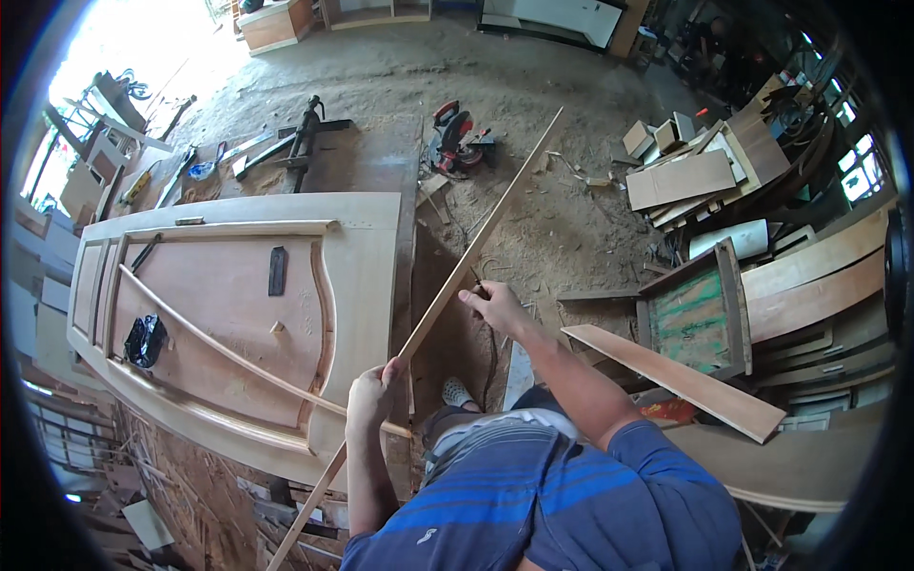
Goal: The person hammers a nail into a decorative wood strip on a door panel, then retrieves a long wood trim piece and aligns it against the center of the door while marking it with a pencil.
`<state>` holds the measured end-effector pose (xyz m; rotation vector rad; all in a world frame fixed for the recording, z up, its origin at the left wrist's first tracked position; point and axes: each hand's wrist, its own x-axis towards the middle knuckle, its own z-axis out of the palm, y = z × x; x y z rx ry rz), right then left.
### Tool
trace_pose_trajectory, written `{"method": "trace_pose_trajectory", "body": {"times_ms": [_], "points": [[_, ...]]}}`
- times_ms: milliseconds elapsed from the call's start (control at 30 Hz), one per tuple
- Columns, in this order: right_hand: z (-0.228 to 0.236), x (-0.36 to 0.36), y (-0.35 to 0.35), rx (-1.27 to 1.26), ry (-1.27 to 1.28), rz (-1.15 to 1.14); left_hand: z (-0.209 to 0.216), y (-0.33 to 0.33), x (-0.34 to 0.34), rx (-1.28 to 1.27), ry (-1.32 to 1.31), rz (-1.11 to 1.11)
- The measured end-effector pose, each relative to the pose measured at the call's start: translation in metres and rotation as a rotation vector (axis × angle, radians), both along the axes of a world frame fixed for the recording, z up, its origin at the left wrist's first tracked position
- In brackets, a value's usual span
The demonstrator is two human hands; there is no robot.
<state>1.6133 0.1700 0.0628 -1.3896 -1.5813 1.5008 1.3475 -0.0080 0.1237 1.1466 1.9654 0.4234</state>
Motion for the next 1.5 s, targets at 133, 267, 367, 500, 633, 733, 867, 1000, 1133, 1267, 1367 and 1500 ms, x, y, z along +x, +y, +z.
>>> {"method": "trace_pose_trajectory", "body": {"times_ms": [133,267,367,500,633,733,867,1000,1133,1267,1367,1500], "points": [[0.011,0.011,0.041,-0.051,-0.038,-0.020,-0.001,0.042,0.007,0.032,-0.024,0.081],[-0.010,0.032,0.089,-0.165,0.044,-0.057,0.006,0.090,0.015,-0.029,0.019,0.050],[-0.021,0.044,0.132,-0.187,0.102,-0.060,0.017,0.130,0.027,-0.047,0.045,0.113],[-0.046,0.069,0.207,-0.230,0.152,-0.053,0.024,0.208,0.047,0.050,0.062,0.145],[-0.041,0.090,0.303,-0.145,0.165,-0.024,0.042,0.317,0.074,-0.050,0.099,0.155],[-0.008,0.096,0.381,-0.039,0.210,-0.003,0.051,0.390,0.097,-0.033,0.140,0.159],[0.006,0.078,0.492,-0.073,0.339,0.007,0.045,0.480,0.127,0.004,0.118,0.195],[-0.013,0.078,0.593,-0.095,0.280,-0.044,0.052,0.565,0.150,-0.022,0.152,0.192],[-0.024,0.079,0.677,-0.175,0.240,-0.028,0.037,0.648,0.149,-0.091,0.114,0.215],[-0.032,0.074,0.791,-0.256,0.291,0.052,0.012,0.752,0.142,-0.007,0.185,0.150],[-0.021,0.081,0.867,-0.309,0.279,0.052,0.021,0.814,0.151,-0.023,0.179,0.158],[-0.008,0.081,0.967,-0.362,0.277,0.049,0.031,0.920,0.157,-0.075,0.129,0.156]]}}
